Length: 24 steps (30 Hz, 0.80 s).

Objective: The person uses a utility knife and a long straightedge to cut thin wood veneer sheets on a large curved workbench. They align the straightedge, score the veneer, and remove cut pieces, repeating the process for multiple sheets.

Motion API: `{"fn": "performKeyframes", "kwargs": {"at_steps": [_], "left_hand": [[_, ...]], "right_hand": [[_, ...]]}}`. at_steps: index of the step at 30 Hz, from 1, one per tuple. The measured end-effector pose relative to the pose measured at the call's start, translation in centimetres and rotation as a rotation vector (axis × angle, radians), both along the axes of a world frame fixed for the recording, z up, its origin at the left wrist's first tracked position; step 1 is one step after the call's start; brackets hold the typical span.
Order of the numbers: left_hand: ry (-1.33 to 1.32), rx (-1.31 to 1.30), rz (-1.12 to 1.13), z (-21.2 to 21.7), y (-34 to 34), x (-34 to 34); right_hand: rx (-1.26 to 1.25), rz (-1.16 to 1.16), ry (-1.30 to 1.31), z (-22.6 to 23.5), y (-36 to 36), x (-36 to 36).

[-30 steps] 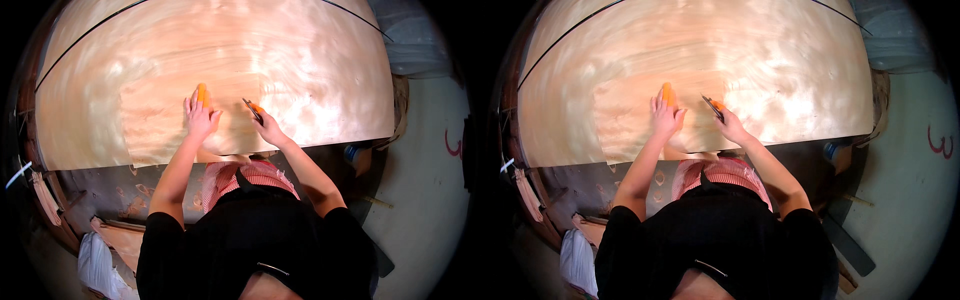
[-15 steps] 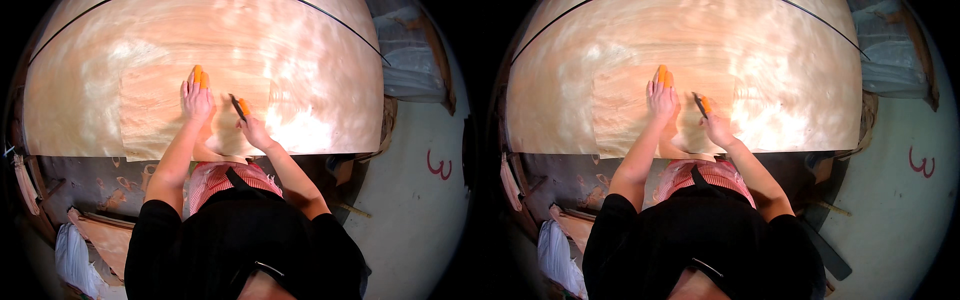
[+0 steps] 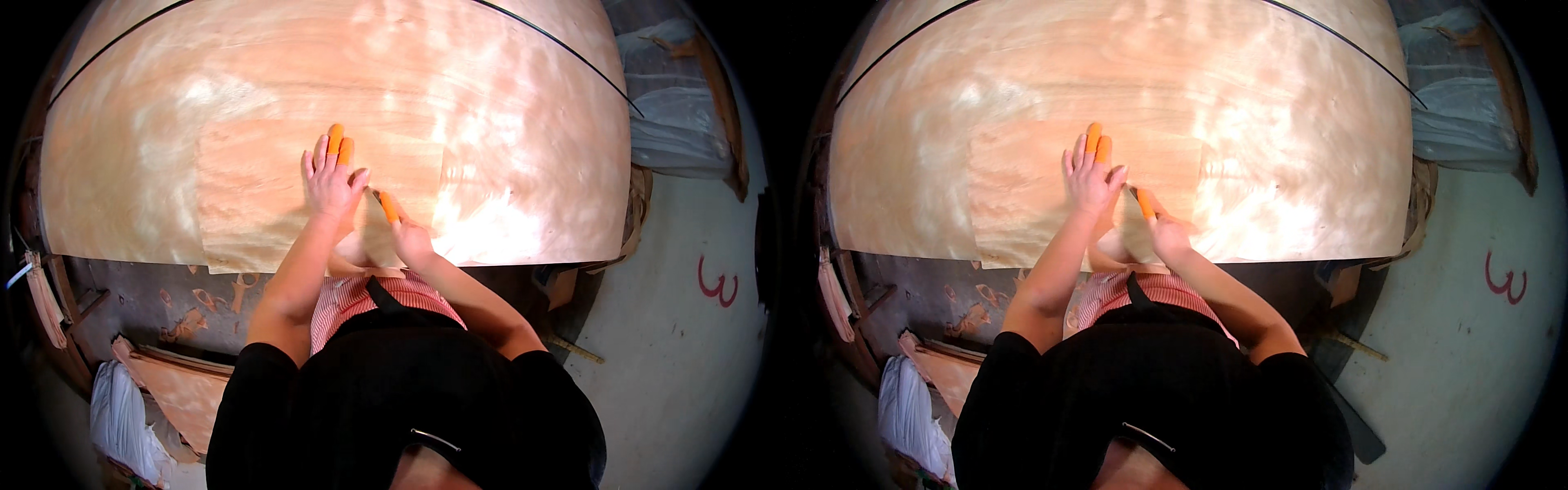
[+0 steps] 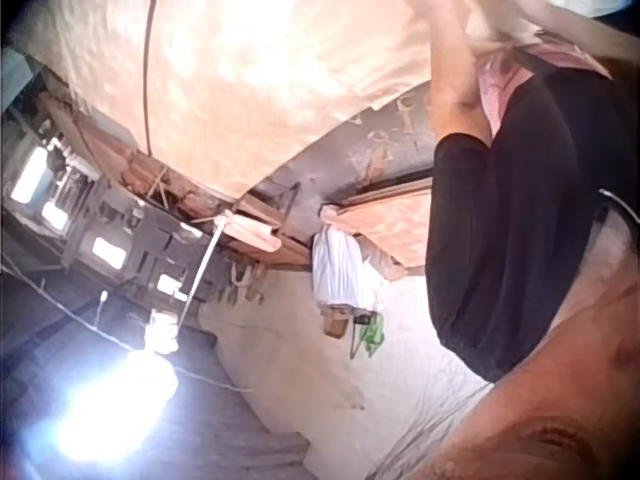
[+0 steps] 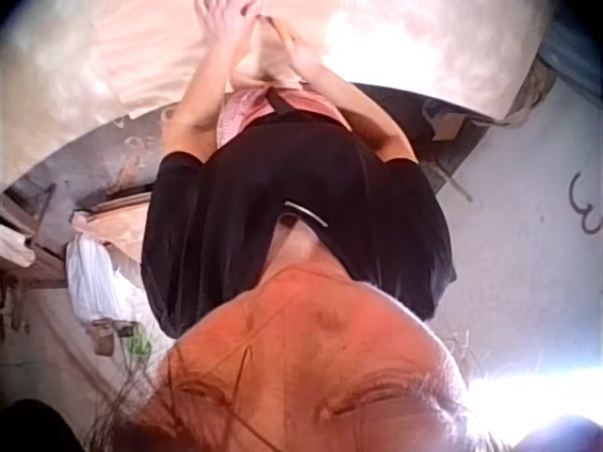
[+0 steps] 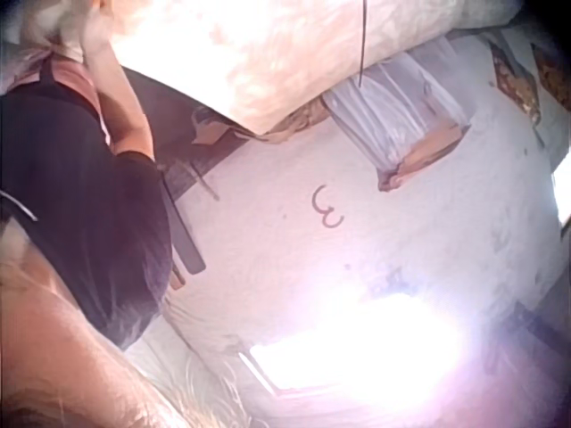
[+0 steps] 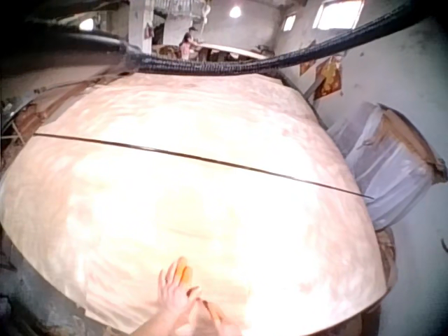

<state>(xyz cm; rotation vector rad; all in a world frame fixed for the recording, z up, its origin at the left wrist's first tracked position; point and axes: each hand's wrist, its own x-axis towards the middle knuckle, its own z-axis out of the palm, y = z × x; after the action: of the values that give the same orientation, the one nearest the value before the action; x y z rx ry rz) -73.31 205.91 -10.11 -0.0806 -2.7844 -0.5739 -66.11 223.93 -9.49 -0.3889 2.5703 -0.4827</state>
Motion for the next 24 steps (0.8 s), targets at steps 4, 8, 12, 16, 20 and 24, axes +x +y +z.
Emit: {"fn": "performKeyframes", "kwargs": {"at_steps": [4, 8, 12, 16, 20, 24], "left_hand": [[-0.016, -0.015, 0.000, 0.2, -0.1, -0.2], [-0.021, 0.002, -0.012, 0.1, 0.2, -0.4], [-0.024, 0.037, -0.008, 0.0, 0.0, -0.3], [-0.043, 0.056, 0.000, 0.5, -0.2, -0.4], [-0.018, 0.084, 0.008, 0.5, -0.4, -0.3], [-0.061, 0.108, 0.010, 0.9, -0.5, -0.1]], "right_hand": [[0.192, 0.188, -0.264, 2.2, 4.8, -2.9], [0.376, 0.743, -0.221, 3.6, 10.7, -10.6], [0.298, 0.927, -0.121, 5.9, 14.2, -16.2], [0.420, 0.916, -0.208, 7.8, 13.2, -18.2], [0.180, 0.931, 0.018, 7.7, 8.7, -18.6], [0.228, 0.819, -0.062, 5.6, 2.1, -19.6]]}}
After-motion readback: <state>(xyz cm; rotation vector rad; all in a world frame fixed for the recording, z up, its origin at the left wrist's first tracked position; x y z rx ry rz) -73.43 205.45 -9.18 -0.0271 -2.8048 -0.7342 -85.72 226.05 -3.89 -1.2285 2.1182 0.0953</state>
